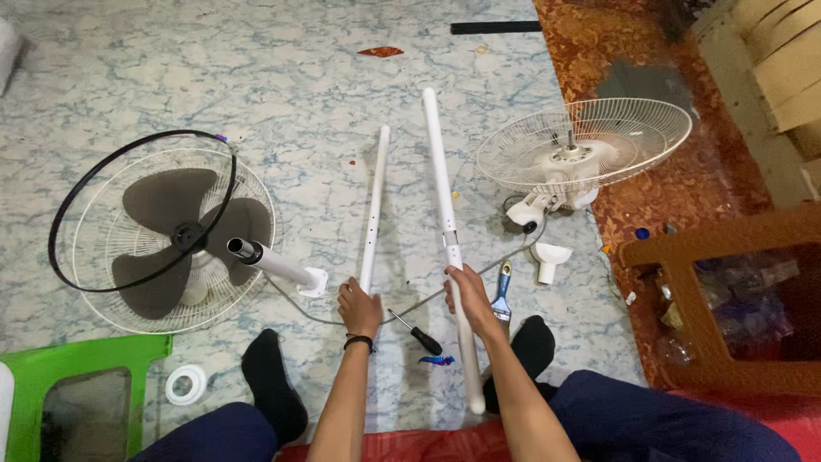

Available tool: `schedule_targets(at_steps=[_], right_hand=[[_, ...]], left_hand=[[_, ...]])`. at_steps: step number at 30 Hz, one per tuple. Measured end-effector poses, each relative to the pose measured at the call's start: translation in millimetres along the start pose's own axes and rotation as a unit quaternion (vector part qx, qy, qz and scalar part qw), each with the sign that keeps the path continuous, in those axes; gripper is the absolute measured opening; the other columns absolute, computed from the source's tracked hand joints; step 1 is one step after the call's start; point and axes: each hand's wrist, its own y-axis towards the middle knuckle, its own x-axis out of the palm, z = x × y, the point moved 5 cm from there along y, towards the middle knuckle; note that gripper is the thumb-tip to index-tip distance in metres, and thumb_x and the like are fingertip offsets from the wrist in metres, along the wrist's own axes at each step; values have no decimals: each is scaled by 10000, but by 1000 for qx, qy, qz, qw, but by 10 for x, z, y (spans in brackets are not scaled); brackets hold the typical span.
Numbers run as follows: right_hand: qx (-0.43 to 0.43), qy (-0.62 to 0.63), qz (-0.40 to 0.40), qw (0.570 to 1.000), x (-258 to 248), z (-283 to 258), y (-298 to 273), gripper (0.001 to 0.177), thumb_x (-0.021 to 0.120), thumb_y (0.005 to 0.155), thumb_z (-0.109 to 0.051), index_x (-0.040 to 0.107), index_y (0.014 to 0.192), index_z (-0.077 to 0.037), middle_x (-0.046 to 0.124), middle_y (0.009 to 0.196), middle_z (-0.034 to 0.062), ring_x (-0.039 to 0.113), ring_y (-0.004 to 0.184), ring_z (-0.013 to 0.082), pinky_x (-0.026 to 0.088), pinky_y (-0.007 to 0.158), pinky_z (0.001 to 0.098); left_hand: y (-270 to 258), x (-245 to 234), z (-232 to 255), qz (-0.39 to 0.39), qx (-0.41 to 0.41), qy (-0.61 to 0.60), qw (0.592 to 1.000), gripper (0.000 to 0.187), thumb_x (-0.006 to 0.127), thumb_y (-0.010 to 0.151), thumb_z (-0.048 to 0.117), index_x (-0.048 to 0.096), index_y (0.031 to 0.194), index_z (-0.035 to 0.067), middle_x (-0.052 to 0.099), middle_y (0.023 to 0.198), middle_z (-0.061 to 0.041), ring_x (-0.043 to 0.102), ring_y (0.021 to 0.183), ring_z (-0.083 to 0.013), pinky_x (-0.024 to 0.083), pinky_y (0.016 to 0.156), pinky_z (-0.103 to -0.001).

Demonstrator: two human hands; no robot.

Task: The person assembles a white plastic fan stand by attaching crossbars to a central pole using a screwdriver. They brush the crossbars with a paintbrush, align the parts, and tighten screws to secure the assembly.

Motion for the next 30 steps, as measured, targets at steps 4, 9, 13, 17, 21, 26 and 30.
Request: schedule_targets(at_steps=[4,9,13,17,21,26,30], right_hand=[[-12,6,13,1000,-73,-78,-130,282,563,967,-336,586,1082,-80,519,698,17,492,528,124,400,457,291],[-27,-4,46,999,-188,-212,-136,283,542,957,-332,593,1116,-104,543,729,18,508,537,123,423,466,293],[-26,-18,96,995,-350,-323,-82,299,529,953,-332,518,1120,-85,551,727,55,490,485,171,403,420,348],[-27,-74,117,990,-495,-562,-27,321,532,966,-338,535,1134,-64,575,739,70,503,499,169,422,427,353],[-37,-185,95,977,-529,-941,35,359,564,946,-335,604,1155,-46,605,743,86,527,506,188,435,443,360],[-62,-285,32,956,-299,-1512,33,425,604,913,-356,663,1218,-67,635,757,88,546,521,170,448,468,348],[-85,-316,14,945,-146,-1812,-209,449,620,905,-370,671,1241,-77,629,758,55,549,552,144,450,475,327]], left_hand=[[-3,-35,36,0,30,-16,999,538,681,916,163,468,1397,50,485,1367,-218,532,1204,-427,478,969,-517],[-30,-229,149,-39,2,-95,995,496,598,983,188,441,1435,59,572,1271,-214,606,1113,-429,508,913,-519],[-67,-367,289,-26,32,-140,989,524,582,988,210,424,1466,63,577,1318,-213,596,1157,-428,494,944,-510],[-92,-635,606,35,145,-237,960,561,608,994,219,420,1468,-12,535,1415,-278,554,1253,-447,470,1014,-491],[-201,-1030,1011,19,157,-331,930,525,585,1021,294,474,1436,-8,625,1313,-254,621,1206,-401,491,995,-452],[-356,-1610,1469,5,186,-369,910,494,586,1022,319,510,1397,7,681,1223,-234,672,1124,-373,519,937,-429],[-451,-1861,1642,9,221,-361,906,499,593,1010,311,511,1399,10,684,1225,-239,676,1116,-371,528,911,-426]])
